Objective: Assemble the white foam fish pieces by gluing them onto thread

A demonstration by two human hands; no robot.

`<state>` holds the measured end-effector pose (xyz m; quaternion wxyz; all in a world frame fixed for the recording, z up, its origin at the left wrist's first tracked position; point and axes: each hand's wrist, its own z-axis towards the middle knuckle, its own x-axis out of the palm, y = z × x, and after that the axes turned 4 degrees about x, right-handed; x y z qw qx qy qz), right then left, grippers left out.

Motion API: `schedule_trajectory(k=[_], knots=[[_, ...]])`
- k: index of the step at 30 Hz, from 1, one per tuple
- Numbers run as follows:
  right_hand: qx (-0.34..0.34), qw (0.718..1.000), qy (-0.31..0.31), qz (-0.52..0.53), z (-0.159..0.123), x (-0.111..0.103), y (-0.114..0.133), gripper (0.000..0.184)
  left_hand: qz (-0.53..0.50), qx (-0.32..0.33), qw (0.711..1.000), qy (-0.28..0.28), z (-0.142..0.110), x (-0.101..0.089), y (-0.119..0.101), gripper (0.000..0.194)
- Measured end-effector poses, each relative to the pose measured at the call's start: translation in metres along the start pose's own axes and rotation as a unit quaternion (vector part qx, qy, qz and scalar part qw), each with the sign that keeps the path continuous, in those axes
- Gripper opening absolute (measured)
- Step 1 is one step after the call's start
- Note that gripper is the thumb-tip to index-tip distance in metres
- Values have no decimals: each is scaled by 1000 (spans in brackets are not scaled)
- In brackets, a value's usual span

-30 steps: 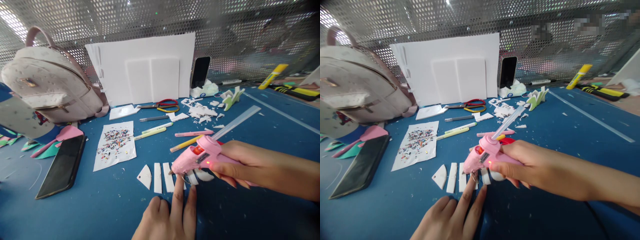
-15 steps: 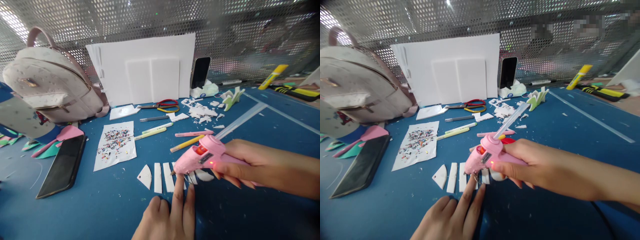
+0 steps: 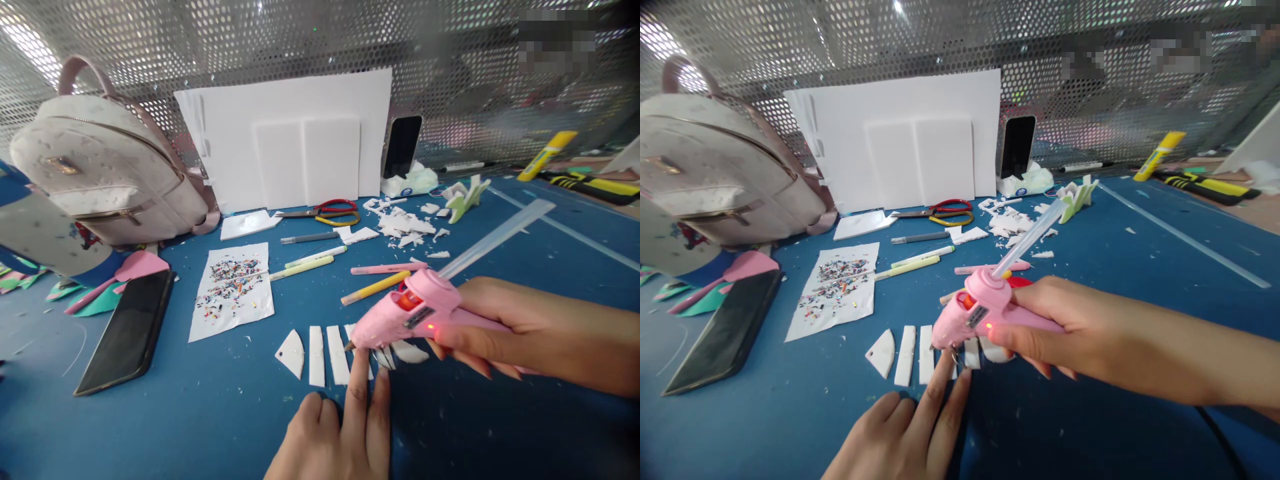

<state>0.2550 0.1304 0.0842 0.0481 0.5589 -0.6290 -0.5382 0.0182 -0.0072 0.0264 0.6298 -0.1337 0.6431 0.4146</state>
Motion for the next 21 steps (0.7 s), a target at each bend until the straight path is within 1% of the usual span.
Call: schedule_trajectory(k=[5, 10, 13, 17, 18, 21], knots=[[6, 1000, -11, 6, -2, 0, -10, 31, 1, -4, 1000, -28, 0, 4, -1, 38], [33, 999, -18, 10, -4, 3, -17, 30, 5, -12, 999, -52, 1, 7, -3, 38], [45, 999, -19, 16, -5, 6, -9, 31, 6, -11, 998, -56, 1, 8, -4, 38], [64, 995, -63, 44, -7, 10, 5, 37, 12, -16, 999, -45, 0, 10, -7, 40], [61, 995, -59, 48, -6, 10, 5, 37, 17, -22, 999, -43, -1, 10, -9, 41], [35, 998, -10, 49, -2, 8, -3, 31, 22, -37, 999, -29, -3, 13, -12, 44]])
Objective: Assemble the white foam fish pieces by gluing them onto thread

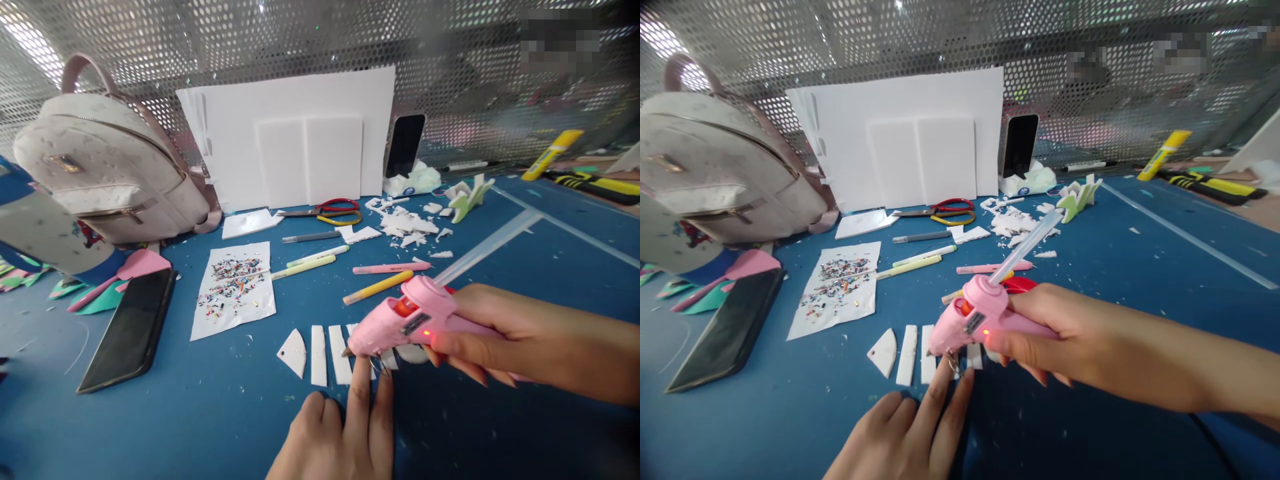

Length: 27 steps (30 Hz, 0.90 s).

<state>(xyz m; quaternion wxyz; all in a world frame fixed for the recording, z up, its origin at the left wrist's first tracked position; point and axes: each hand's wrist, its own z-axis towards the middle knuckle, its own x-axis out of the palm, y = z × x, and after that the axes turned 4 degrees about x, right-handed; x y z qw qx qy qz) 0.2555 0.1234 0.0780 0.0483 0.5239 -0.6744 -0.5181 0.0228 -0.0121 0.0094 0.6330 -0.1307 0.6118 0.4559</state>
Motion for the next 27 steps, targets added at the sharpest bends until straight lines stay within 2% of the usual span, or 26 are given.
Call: schedule_trajectory(k=[4, 15, 24, 27], knots=[[-12, 1000, 14, 1, 4, -2, -9, 24, -9, -2, 1000, 11, -1, 2, -2, 48], [10, 999, 30, -32, 5, -1, -16, 44, -2, -6, 1000, 3, -1, 4, -4, 49], [11, 1000, 23, 4, 5, 2, -5, 41, 2, -3, 1000, 30, -1, 2, -5, 51], [13, 1000, 21, 10, 6, 1, -7, 38, 0, -5, 1000, 23, -1, 1, -4, 48]])
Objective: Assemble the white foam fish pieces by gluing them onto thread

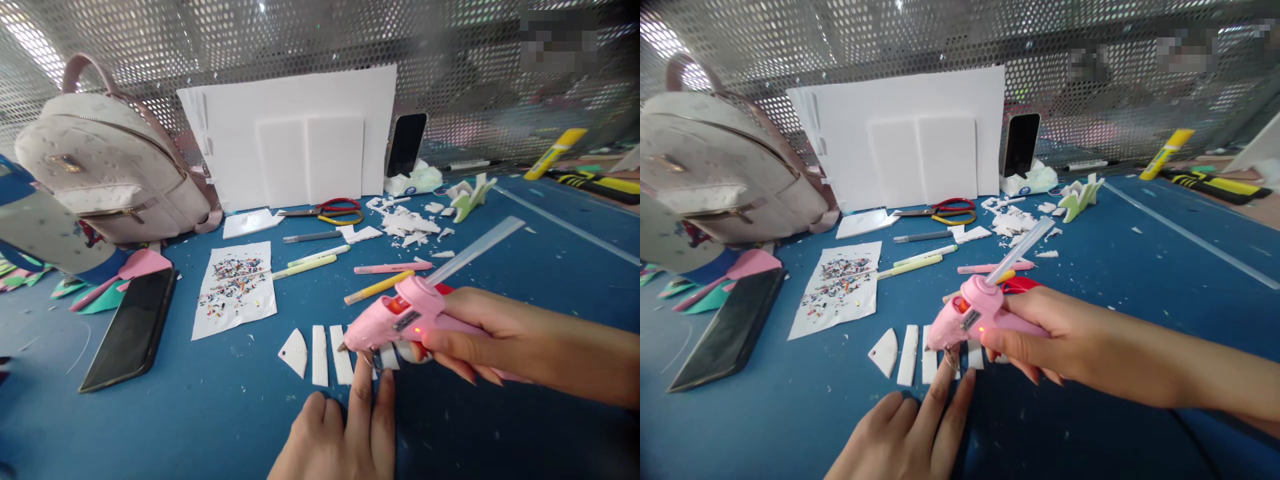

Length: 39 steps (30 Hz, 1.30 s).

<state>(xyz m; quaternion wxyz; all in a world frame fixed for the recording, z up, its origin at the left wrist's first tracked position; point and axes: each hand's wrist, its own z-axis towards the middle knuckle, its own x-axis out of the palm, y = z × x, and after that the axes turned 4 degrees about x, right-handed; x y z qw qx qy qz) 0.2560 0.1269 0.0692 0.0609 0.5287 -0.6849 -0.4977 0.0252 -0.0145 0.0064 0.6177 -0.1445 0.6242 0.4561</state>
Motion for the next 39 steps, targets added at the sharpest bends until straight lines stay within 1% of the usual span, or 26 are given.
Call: schedule_trajectory(k=[3, 8, 11, 16, 23, 26, 28, 32, 36, 37, 39], knots=[[6, 1000, 8, 2, 0, 0, 3, 38, -3, -1, 1000, -10, 0, 0, 1, 45], [2, 999, -38, 23, -5, 5, 25, 45, -3, 3, 1000, -20, -1, 2, 3, 43], [-4, 999, -41, 16, -7, 6, 33, 46, -6, 3, 1000, -18, -1, 2, 3, 43], [3, 999, -41, 9, -9, 2, 33, 44, -7, 2, 1000, -11, -1, 1, 4, 42], [13, 996, -83, -3, -14, 3, 38, 51, 3, 7, 999, -36, 1, -1, 7, 42], [5, 997, -80, -13, -15, 4, 41, 52, -3, 4, 999, -41, 1, 0, 7, 41], [2, 997, -74, -11, -15, 5, 42, 50, -9, 3, 999, -39, 1, 1, 6, 41], [-2, 997, -71, -5, -12, 4, 34, 44, -5, 0, 999, -43, 0, 2, 5, 42], [-35, 999, -10, -25, -5, 0, 15, 37, 7, -1, 999, -49, 0, 3, 4, 43], [-36, 999, -2, -28, -4, -1, 11, 35, 8, -1, 999, -50, 0, 3, 4, 42], [-25, 999, -4, -25, -2, -2, 6, 35, 6, 0, 999, -50, 0, 4, 4, 42]])
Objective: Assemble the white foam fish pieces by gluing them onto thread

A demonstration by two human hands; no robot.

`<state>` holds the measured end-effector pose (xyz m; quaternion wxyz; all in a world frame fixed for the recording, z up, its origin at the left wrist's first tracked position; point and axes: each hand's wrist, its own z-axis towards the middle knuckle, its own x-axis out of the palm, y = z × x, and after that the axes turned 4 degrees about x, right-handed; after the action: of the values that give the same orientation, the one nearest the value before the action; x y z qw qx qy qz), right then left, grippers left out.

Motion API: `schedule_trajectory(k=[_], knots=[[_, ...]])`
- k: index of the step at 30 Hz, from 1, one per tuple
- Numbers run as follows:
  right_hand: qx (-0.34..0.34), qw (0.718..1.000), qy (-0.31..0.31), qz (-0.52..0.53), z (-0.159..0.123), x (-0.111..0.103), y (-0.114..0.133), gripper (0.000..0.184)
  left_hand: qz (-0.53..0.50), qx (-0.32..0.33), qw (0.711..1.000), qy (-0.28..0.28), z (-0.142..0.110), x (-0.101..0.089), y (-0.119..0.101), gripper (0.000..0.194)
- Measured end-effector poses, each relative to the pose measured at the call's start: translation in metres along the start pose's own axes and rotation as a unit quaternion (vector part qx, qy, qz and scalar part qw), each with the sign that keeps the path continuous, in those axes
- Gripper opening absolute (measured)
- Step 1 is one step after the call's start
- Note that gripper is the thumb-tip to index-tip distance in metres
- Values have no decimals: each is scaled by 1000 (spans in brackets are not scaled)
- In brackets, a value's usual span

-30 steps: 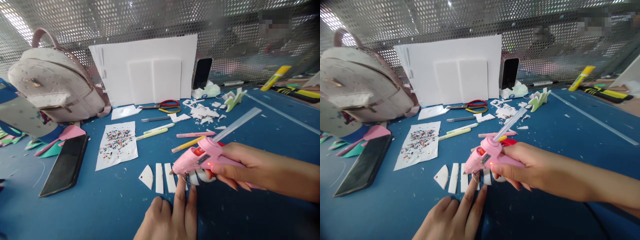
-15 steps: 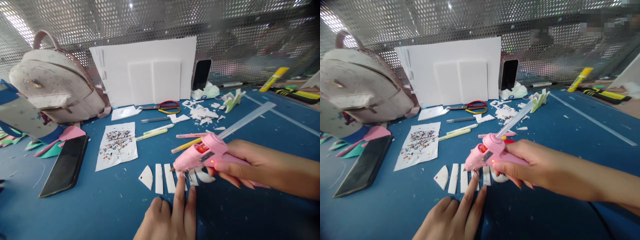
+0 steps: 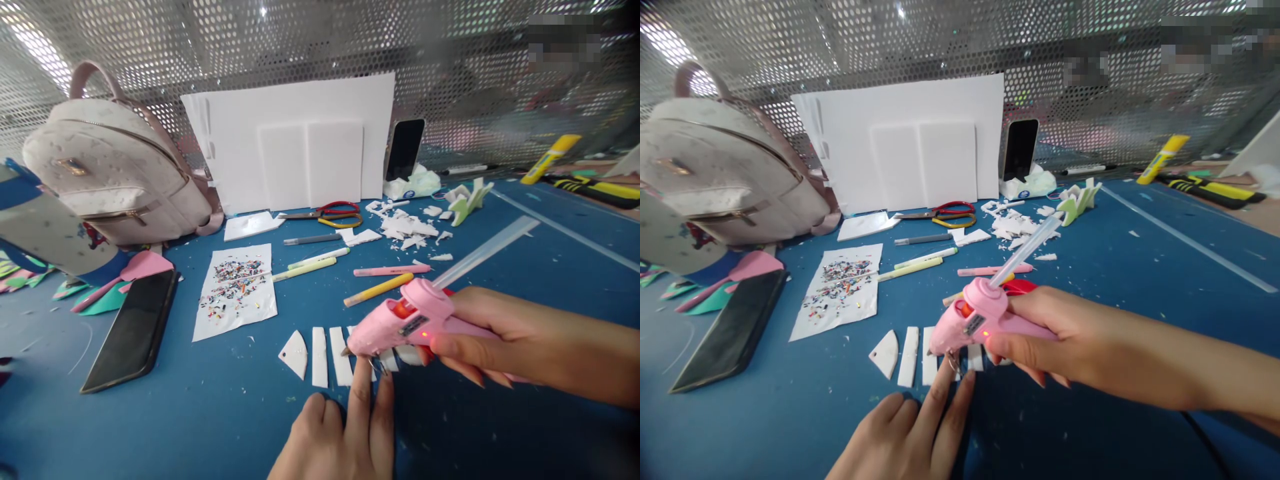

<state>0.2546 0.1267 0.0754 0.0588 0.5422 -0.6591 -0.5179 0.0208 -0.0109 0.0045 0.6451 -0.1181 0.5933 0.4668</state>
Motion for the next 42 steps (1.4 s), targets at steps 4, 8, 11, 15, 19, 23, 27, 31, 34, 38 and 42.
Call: schedule_trajectory(k=[4, 8, 11, 15, 19, 23, 27, 31, 34, 38, 42], knots=[[6, 1000, 15, 3, 1, 3, -1, 42, -2, 1, 1000, 0, -1, 1, 0, 44], [12, 1000, 6, 4, 3, 5, 1, 46, -2, -2, 1000, 2, -1, 1, -1, 43], [4, 1000, 11, 1, 5, 4, 1, 44, -3, -5, 1000, 2, -1, 0, -1, 42], [10, 1000, 8, 11, 4, 3, 7, 42, -7, -1, 1000, 4, 0, -1, 0, 42], [17, 999, -26, 19, 0, 4, 14, 43, -5, 2, 1000, 4, 1, -2, 1, 42], [8, 1000, -24, 2, -1, 1, 5, 45, -11, -4, 1000, 16, 1, -3, 1, 41], [-1, 1000, -19, -3, -2, 0, -5, 41, -21, -2, 999, 43, 1, -7, 1, 42], [-5, 1000, -9, -2, -3, 0, -3, 38, -16, -2, 998, 56, 1, -10, 1, 42], [3, 1000, 3, 3, -3, 0, -1, 38, -14, -8, 999, 50, 1, -10, 0, 43], [20, 1000, 4, 0, -2, 3, -5, 40, -21, -18, 999, 38, 1, -8, -2, 42], [32, 999, 0, 7, -1, 5, -5, 45, -31, -14, 999, 43, 1, -8, -2, 44]])
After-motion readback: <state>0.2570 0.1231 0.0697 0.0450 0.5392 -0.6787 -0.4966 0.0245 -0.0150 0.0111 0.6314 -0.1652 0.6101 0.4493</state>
